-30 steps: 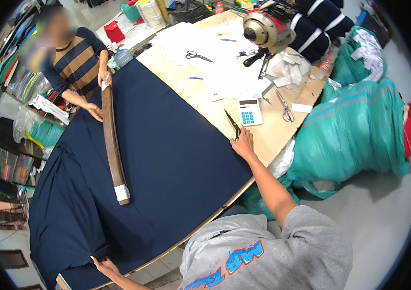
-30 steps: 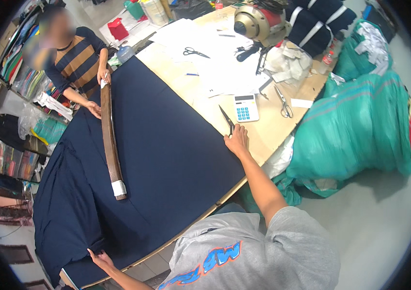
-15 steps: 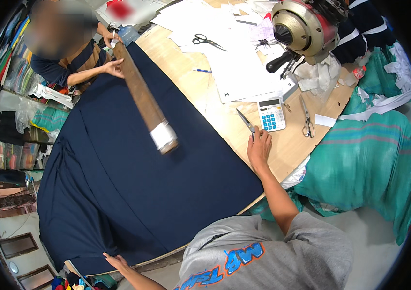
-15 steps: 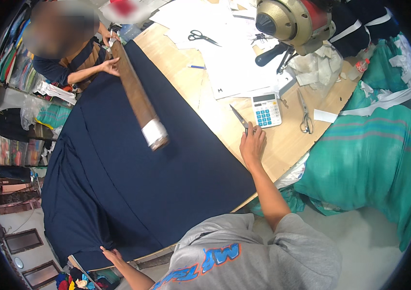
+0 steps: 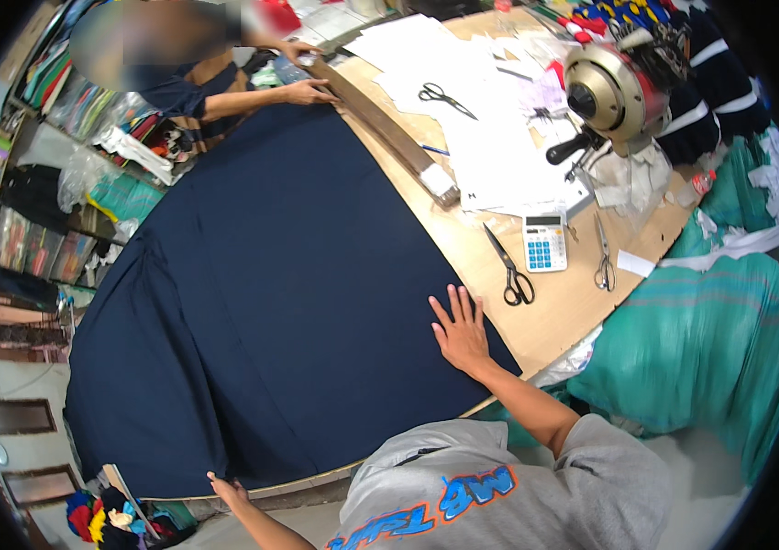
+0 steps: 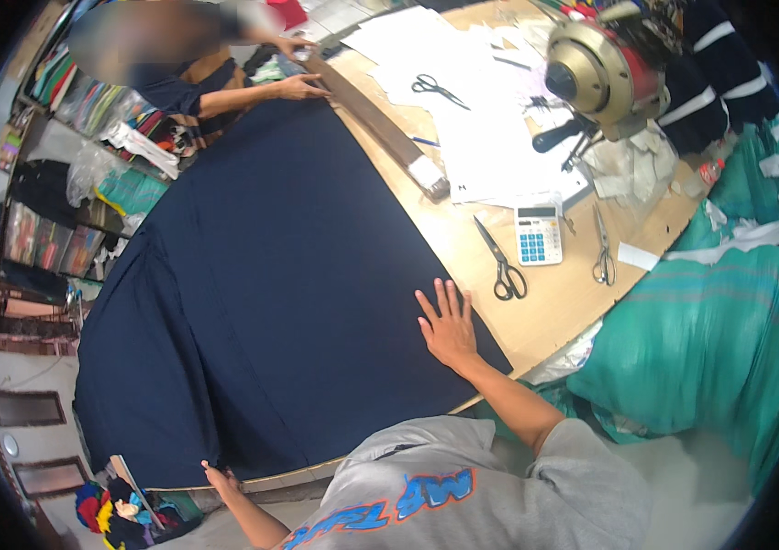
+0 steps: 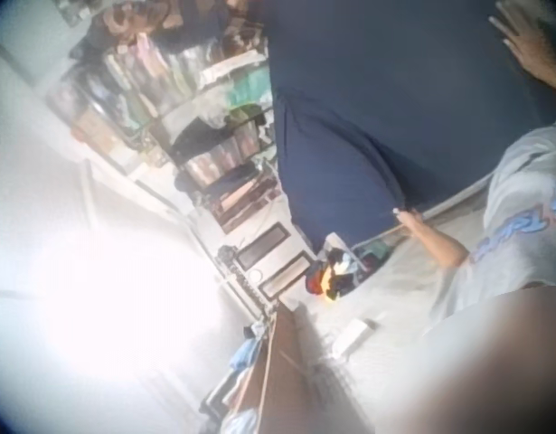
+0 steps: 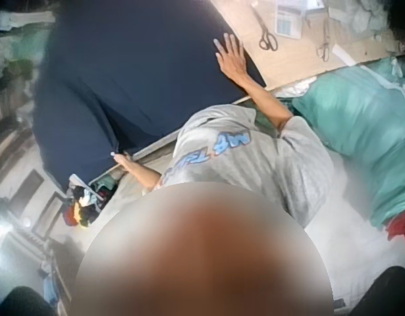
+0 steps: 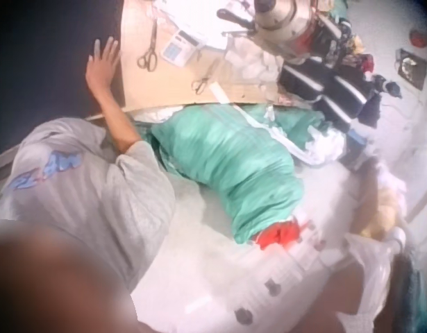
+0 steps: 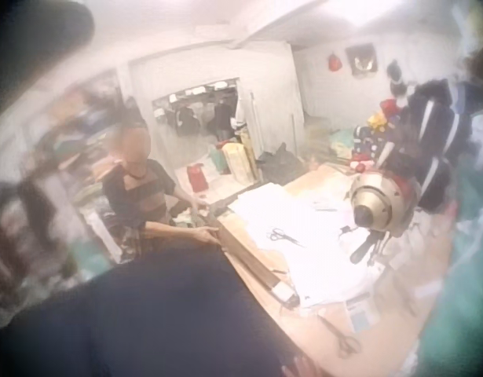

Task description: The person cuts a large piece of dark blue fabric on a table using scissors and a long ruler, assisted by another person who helps smooth and hold the material. The person also cuts open a plastic-wrapped bundle of fabric and removes a piece before returning to cut the main fabric sheet.

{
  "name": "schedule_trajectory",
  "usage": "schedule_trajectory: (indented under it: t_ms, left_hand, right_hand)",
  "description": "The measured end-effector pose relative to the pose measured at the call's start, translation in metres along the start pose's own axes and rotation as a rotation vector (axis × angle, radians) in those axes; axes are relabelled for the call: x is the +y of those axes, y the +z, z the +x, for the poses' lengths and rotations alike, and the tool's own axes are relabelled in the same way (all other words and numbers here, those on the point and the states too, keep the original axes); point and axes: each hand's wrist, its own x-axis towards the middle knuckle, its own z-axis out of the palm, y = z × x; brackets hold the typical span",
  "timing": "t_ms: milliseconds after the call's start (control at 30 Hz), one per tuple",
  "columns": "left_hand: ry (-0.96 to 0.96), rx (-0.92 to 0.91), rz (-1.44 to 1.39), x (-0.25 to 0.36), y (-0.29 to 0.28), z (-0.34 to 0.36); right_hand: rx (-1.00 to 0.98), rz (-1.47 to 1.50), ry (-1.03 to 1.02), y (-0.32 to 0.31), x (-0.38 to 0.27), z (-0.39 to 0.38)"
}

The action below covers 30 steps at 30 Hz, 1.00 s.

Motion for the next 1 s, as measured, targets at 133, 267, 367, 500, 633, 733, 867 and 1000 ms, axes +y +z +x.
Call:
schedule_trajectory:
  t_ms: [133, 267, 367, 500, 633, 733, 867, 1000]
  left_hand:
    - [-0.037, -0.05, -0.034, -0.034, 0.019, 0.005]
    - [-0.154, -0.12, -0.191, -0.054, 0.024, 0.012]
    - [-0.186, -0.202, -0.294, -0.064, 0.018, 0.028]
    - [-0.233, -0.224, -0.303, -0.077, 0.032, 0.04]
    - [-0.302, -0.216, -0.276, -0.078, 0.04, 0.044]
    - [-0.315, -0.25, -0.258, -0.073, 0.029, 0.049]
    - [-0.306, -0.302, -0.338, -0.063, 0.035, 0.057]
    - [-0.203, -0.303, -0.285, -0.063, 0.023, 0.067]
  right_hand:
    - [0.182, -0.015, 0.018, -0.011, -0.009, -0.005]
    - [0.089, -0.034, -0.03, 0.009, 0.0, -0.012]
    - [0.187, -0.07, 0.032, 0.001, -0.017, -0.013]
    - [0.158, -0.042, 0.013, 0.011, -0.009, -0.038]
    - [0.213, -0.093, 0.076, 0.008, -0.028, -0.038]
    - [0.332, -0.085, 0.008, 0.009, -0.056, -0.052]
    - [0.06, -0.121, 0.157, 0.026, -0.065, -0.084]
    - [0.312, -0.133, 0.157, 0.035, -0.089, -0.074]
